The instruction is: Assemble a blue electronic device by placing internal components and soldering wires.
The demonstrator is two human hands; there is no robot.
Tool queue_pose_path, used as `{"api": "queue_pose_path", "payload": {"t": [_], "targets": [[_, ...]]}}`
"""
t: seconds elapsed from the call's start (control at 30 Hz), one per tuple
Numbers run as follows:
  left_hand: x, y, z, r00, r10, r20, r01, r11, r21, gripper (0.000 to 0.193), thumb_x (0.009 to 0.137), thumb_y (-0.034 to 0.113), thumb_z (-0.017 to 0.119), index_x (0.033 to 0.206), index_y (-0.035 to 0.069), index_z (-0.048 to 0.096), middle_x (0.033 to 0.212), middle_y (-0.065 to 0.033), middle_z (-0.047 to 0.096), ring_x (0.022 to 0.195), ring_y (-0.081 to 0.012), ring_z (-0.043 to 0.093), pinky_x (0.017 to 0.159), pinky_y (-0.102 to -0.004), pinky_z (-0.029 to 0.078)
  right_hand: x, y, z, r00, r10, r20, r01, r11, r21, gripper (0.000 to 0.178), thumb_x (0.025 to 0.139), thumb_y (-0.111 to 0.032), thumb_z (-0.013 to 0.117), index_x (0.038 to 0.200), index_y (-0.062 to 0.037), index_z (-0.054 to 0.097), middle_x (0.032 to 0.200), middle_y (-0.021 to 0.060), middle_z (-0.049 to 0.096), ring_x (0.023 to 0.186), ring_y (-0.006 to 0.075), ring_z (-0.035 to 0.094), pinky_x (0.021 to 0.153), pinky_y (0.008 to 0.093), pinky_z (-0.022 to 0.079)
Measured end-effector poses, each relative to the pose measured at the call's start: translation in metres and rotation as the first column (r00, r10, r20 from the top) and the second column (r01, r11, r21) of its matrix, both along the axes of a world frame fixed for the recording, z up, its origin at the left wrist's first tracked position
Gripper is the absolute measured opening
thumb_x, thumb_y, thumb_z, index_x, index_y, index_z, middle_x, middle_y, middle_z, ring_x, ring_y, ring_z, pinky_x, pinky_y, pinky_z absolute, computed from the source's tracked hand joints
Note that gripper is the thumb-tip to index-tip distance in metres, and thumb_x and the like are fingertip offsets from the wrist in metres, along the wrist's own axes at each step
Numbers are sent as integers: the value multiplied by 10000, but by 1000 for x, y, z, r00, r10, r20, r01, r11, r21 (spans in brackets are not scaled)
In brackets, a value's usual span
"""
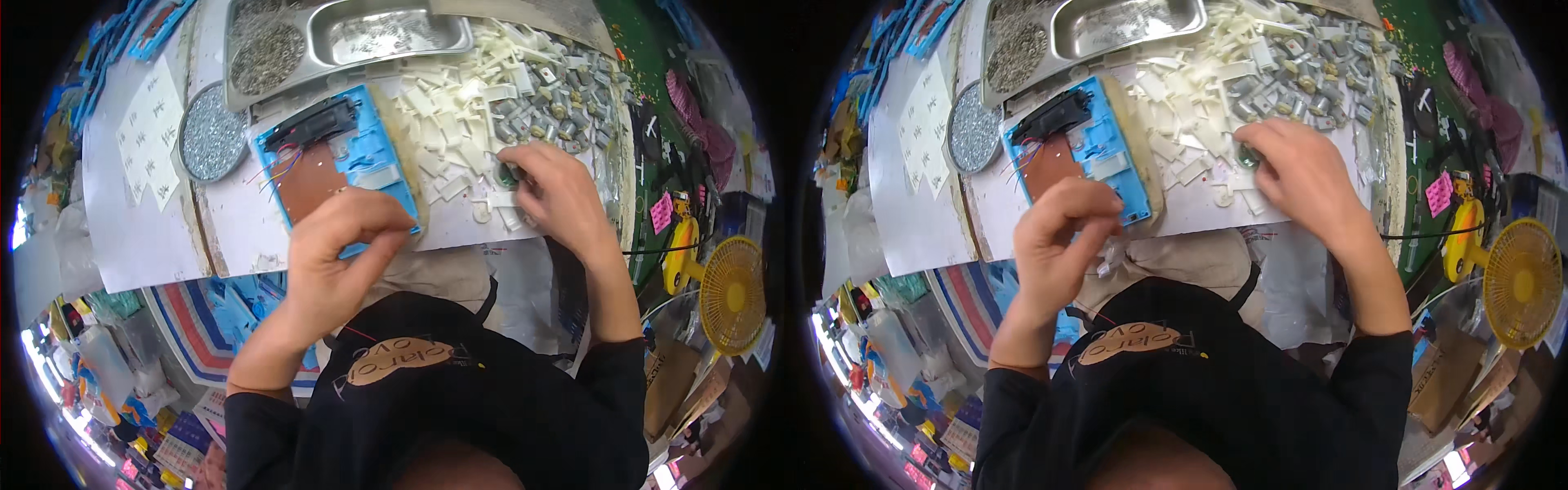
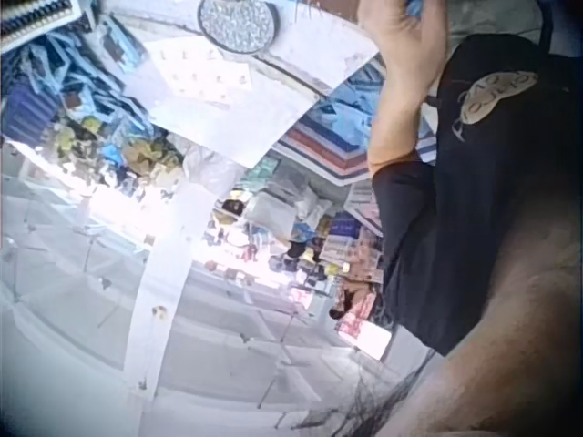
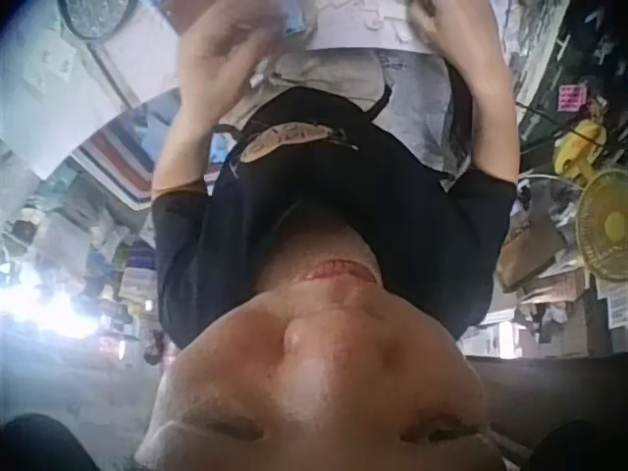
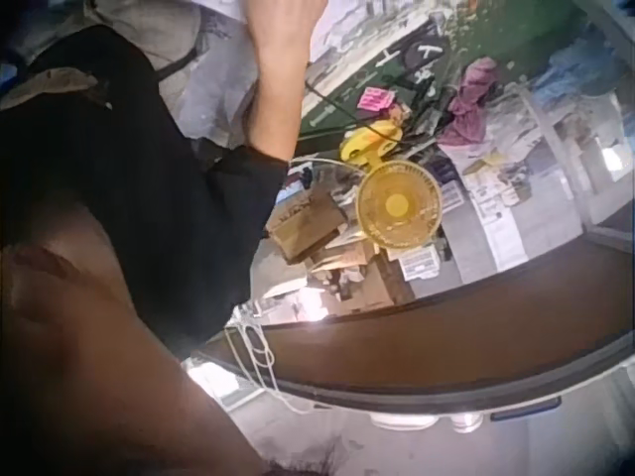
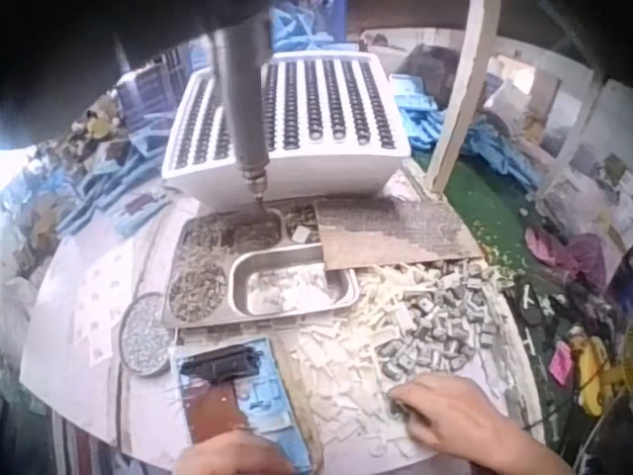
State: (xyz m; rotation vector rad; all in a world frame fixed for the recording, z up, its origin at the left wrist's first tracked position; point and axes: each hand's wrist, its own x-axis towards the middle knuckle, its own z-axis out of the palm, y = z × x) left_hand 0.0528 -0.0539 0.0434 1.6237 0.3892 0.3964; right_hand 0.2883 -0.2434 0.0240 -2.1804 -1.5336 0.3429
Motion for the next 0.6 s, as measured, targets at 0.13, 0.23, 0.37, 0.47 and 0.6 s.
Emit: {"api": "queue_pose_path", "payload": {"t": [0.13, 0.23, 0.37, 0.47, 0.6], "targets": [[-12, -5, 0, 999, 28, -33, -27, 1000, 11, 145, 868, -87, 698, 996, -22, 718, 984, -118, 697, 881, -182, 702, 767, -285, 581, 2, 0, 23, 896, -257, -363, 165, 950, -264, 402, 823, 19, 638, 1214, -57, 690, 892, 14, 633, 717, 68, 561, 648, 222, 464], [-20, -9, -9, 998, 47, -48, -49, 998, -36, 238, 899, -94, 681, 1124, -27, 645, 1039, -91, 670, 944, -142, 668, 818, -256, 548, -24, 7, 25, 618, -177, -766, 262, 965, -12, 433, 845, 11, 704, 1272, -23, 639, 812, -48, 565, 681, 15, 530, 597, 183, 422], [-24, -9, -21, 996, 87, -31, -89, 995, -42, 308, 893, -37, 721, 1174, 9, 604, 993, -67, 690, 906, -133, 696, 786, -265, 560, -79, 44, 22, 181, -18, -983, 202, 979, 19, 482, 870, -27, 758, 1326, -9, 602, 876, -38, 599, 691, 20, 535, 615, 165, 414], [-27, -11, -23, 993, 122, -7, -122, 992, -21, 317, 876, -27, 738, 1160, 24, 608, 970, -68, 702, 864, -144, 715, 753, -271, 570, -83, 53, 15, 32, -41, -999, 125, 991, -37, 487, 883, -37, 752, 1341, -9, 591, 843, -37, 599, 695, 21, 536, 633, 168, 413], [-27, -13, -24, 990, 140, 7, -139, 990, -35, 333, 866, -30, 745, 1163, 27, 605, 977, -72, 702, 864, -152, 720, 753, -274, 571, -85, 60, 14, 46, -75, -996, 71, 995, -72, 477, 896, -42, 735, 1347, -9, 584, 800, -35, 585, 700, 19, 533, 634, 171, 411]]}}
